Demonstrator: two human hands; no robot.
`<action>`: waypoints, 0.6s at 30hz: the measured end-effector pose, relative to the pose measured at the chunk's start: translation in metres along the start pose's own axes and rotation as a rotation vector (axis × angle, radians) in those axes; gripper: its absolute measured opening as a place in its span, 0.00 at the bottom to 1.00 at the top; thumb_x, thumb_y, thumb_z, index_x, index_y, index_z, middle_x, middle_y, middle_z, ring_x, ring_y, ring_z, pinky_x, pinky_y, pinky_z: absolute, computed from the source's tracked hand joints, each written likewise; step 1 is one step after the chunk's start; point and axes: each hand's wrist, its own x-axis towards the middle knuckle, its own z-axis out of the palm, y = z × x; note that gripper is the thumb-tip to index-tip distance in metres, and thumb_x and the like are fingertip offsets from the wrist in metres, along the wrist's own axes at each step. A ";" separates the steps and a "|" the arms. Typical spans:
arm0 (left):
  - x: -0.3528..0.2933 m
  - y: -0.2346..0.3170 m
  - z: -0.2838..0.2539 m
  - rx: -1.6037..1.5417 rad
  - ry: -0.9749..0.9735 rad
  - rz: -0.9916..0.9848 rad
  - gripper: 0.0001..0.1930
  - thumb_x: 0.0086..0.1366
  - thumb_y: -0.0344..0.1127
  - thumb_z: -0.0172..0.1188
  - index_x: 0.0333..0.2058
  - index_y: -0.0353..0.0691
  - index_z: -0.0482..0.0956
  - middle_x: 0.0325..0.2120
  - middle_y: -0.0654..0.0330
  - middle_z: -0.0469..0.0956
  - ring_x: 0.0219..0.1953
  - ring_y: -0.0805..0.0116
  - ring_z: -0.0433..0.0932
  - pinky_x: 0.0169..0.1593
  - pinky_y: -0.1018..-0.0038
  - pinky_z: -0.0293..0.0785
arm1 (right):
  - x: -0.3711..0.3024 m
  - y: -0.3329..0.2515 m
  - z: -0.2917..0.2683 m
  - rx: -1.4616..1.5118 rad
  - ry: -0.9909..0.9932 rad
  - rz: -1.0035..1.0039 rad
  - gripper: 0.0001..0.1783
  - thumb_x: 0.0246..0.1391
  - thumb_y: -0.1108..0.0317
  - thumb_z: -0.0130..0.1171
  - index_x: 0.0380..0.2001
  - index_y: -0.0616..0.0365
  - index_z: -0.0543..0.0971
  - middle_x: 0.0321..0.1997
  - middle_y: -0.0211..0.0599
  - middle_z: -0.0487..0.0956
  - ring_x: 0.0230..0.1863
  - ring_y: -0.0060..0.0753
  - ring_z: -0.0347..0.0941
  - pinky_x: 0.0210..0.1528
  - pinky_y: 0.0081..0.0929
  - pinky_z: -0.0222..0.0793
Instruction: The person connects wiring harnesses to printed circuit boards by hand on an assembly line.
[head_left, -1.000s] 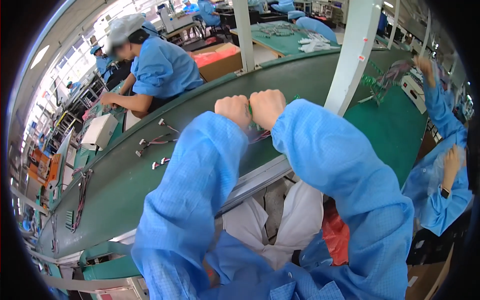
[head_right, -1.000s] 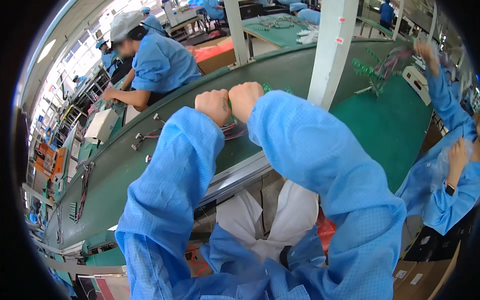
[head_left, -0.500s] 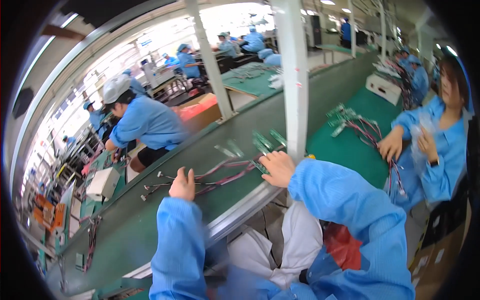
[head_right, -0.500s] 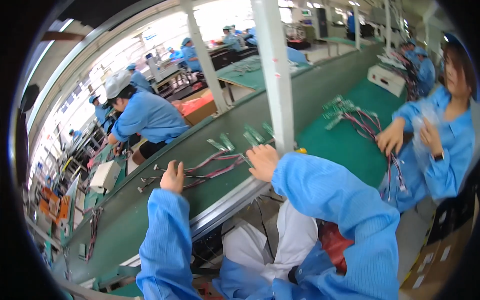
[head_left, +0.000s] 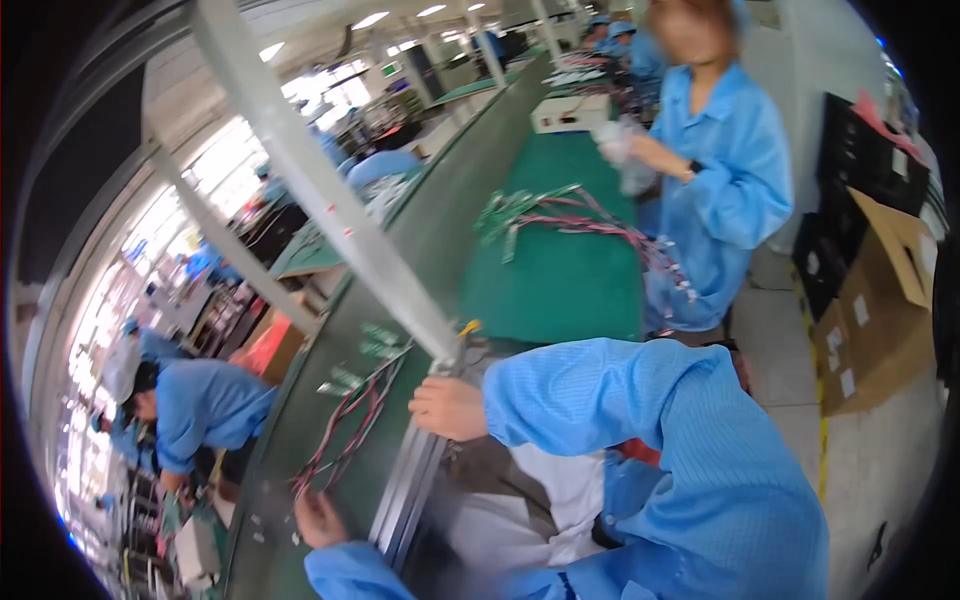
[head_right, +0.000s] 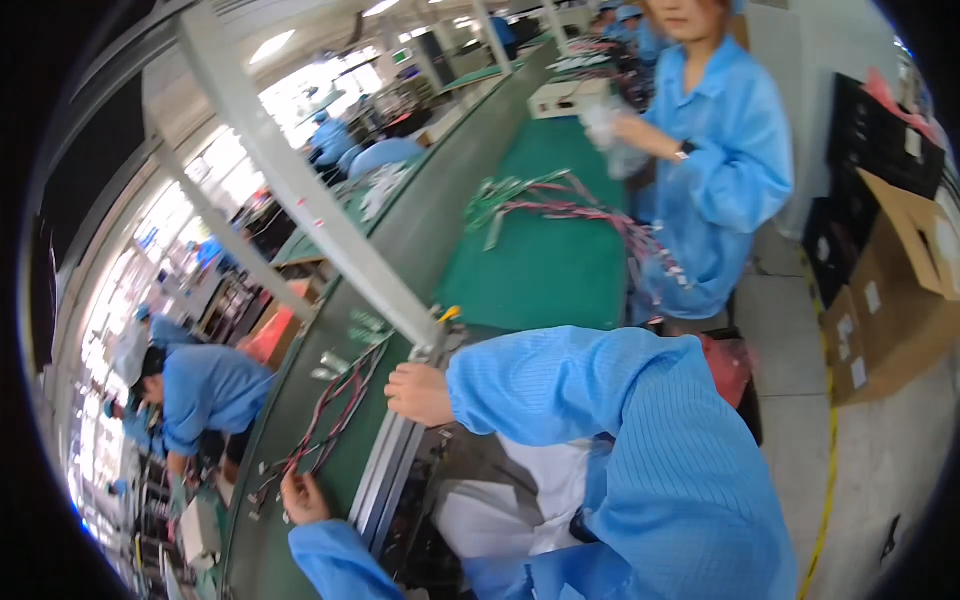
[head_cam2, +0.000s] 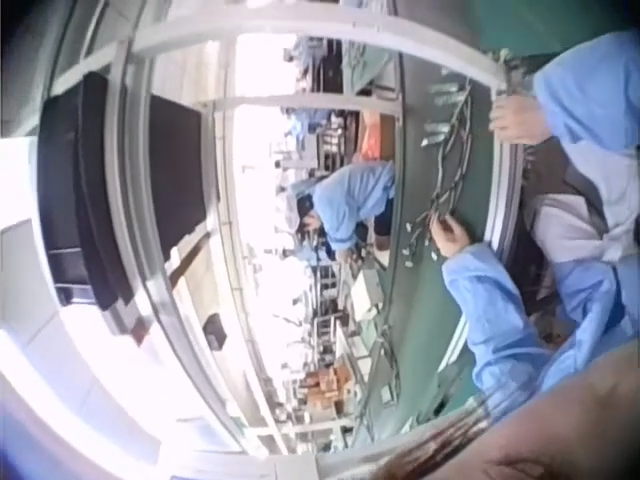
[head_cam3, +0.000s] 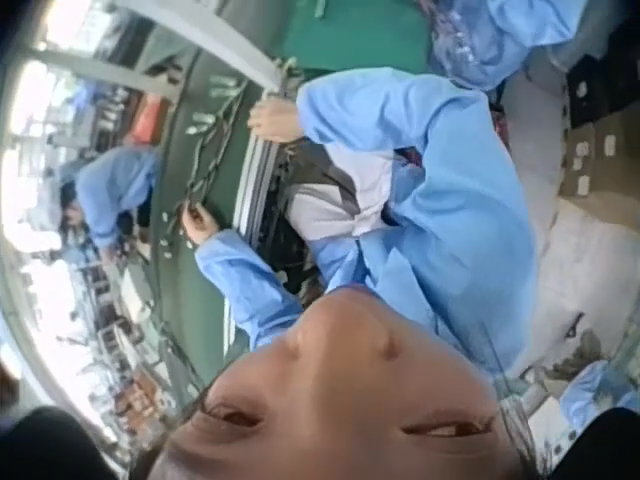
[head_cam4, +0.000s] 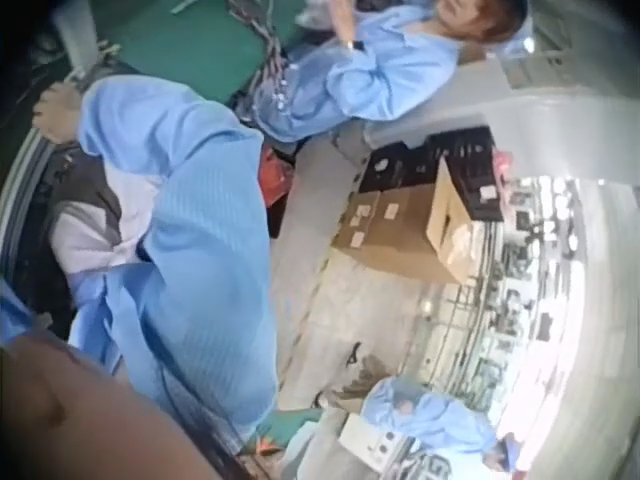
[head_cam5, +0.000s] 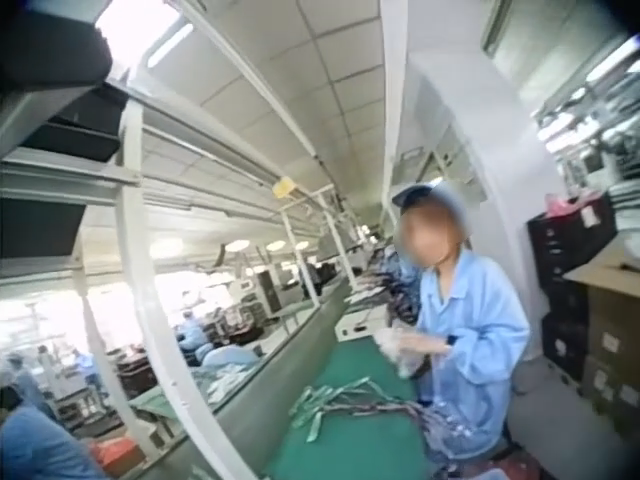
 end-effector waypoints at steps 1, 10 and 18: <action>-0.001 -0.017 -0.002 -0.017 0.031 0.009 0.17 0.65 0.28 0.60 0.53 0.36 0.75 0.40 0.55 0.78 0.39 0.67 0.78 0.42 0.74 0.75 | -0.019 0.000 -0.012 0.071 0.059 -0.032 0.08 0.44 0.65 0.59 0.29 0.56 0.76 0.40 0.38 0.77 0.42 0.43 0.74 0.45 0.43 0.70; 0.007 -0.048 -0.001 -0.141 0.032 -0.020 0.17 0.67 0.27 0.59 0.54 0.32 0.74 0.47 0.53 0.78 0.49 0.66 0.77 0.52 0.72 0.75 | -0.138 0.042 -0.107 -0.013 -0.004 0.253 0.37 0.40 0.49 0.69 0.52 0.57 0.75 0.57 0.53 0.73 0.58 0.57 0.69 0.58 0.48 0.65; -0.002 -0.003 -0.033 0.095 0.045 -0.176 0.12 0.67 0.28 0.59 0.48 0.38 0.81 0.37 0.61 0.82 0.37 0.76 0.79 0.39 0.78 0.76 | -0.156 0.019 -0.125 -0.114 -0.394 0.529 0.52 0.38 0.61 0.72 0.68 0.59 0.61 0.73 0.49 0.58 0.72 0.55 0.54 0.72 0.46 0.49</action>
